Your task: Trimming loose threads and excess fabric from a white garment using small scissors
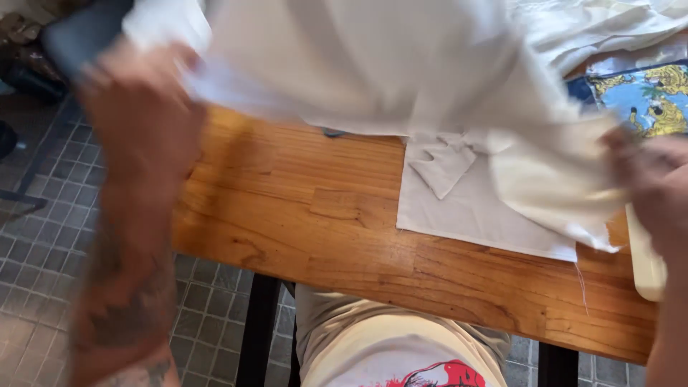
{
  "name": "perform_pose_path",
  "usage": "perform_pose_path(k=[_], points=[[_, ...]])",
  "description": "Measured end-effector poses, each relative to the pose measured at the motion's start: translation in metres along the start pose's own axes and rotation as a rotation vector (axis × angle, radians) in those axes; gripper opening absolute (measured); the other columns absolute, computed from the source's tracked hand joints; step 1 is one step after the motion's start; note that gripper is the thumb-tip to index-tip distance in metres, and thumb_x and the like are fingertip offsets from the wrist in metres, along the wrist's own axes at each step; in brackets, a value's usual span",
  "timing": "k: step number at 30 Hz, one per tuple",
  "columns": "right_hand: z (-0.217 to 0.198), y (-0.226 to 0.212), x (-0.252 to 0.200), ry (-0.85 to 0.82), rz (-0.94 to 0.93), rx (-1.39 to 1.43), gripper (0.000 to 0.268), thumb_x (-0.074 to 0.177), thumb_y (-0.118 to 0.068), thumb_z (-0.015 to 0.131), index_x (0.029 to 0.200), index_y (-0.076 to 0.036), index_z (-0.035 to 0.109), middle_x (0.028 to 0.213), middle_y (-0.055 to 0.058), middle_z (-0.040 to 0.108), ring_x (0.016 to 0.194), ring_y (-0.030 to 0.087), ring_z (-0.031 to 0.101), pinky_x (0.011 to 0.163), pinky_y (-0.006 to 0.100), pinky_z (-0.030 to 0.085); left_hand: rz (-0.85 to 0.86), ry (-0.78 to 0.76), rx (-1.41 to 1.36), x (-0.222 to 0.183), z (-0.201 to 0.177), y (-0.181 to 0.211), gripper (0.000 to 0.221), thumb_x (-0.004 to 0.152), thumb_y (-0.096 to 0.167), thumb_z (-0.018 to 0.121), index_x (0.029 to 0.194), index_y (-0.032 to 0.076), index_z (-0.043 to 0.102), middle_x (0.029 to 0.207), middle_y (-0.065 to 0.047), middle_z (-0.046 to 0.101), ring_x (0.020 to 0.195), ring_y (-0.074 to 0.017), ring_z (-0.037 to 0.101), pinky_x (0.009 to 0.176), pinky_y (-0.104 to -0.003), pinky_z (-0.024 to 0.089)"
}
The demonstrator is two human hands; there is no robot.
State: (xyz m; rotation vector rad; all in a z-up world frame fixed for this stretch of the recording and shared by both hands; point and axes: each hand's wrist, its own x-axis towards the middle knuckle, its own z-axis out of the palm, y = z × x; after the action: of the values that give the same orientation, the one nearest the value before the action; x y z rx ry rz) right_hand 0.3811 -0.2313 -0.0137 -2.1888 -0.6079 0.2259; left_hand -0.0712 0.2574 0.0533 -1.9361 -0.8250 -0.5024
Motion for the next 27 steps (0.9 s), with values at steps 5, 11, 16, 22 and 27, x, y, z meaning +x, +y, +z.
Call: perform_pose_path(k=[5,11,16,22,27], points=[[0.035,-0.072,-0.084,-0.206,0.293,-0.301,0.05,0.101,-0.052,0.091,0.125,-0.008,0.088,0.095,0.012,0.078,0.079,0.027,0.062,0.066,0.043,0.045,0.154,-0.824,-0.832,-0.045,-0.056,0.063,0.068,0.085,0.02,0.083,0.152,0.022,0.076,0.144,-0.011,0.074,0.127,-0.0431,0.074,0.105,-0.064,0.06],[0.058,-0.012,-0.145,0.209,-0.153,-0.222,0.051,0.137,-0.042,0.093,0.122,-0.001,0.067,0.101,0.01,0.064,0.09,0.027,0.057,0.087,0.048,0.049,0.23,-0.353,-1.464,-0.08,-0.13,0.125,0.046,0.092,0.041,0.1,0.118,0.006,0.083,0.118,-0.012,0.084,0.109,-0.0283,0.08,0.096,-0.042,0.065],[0.115,-0.054,-0.158,-0.136,-0.804,-0.23,0.04,0.113,-0.024,0.075,0.083,-0.012,0.05,0.072,0.005,0.053,0.065,0.033,0.05,0.074,0.046,0.036,0.321,-0.169,-1.485,-0.098,-0.145,0.22,0.055,0.085,0.047,0.102,0.115,0.007,0.079,0.127,-0.015,0.075,0.118,-0.0378,0.068,0.099,-0.052,0.056],[0.155,-0.031,-0.127,-0.19,-0.7,-0.217,0.046,0.078,-0.023,0.094,0.122,-0.017,0.081,0.087,0.017,0.079,0.089,0.047,0.08,0.079,0.062,0.059,0.275,-0.093,-1.278,-0.109,-0.133,0.257,0.017,0.087,0.023,0.097,0.093,0.014,0.084,0.105,-0.006,0.072,0.108,-0.0316,0.072,0.079,-0.044,0.059],[0.156,-0.053,-0.11,-0.169,-0.853,-0.193,0.058,0.075,-0.029,0.098,0.128,-0.014,0.08,0.083,0.02,0.077,0.083,0.049,0.079,0.08,0.062,0.062,0.096,-0.3,-1.712,-0.085,-0.112,0.251,0.017,0.105,0.032,0.083,0.102,0.016,0.08,0.096,-0.007,0.074,0.105,-0.0357,0.077,0.082,-0.048,0.065]])
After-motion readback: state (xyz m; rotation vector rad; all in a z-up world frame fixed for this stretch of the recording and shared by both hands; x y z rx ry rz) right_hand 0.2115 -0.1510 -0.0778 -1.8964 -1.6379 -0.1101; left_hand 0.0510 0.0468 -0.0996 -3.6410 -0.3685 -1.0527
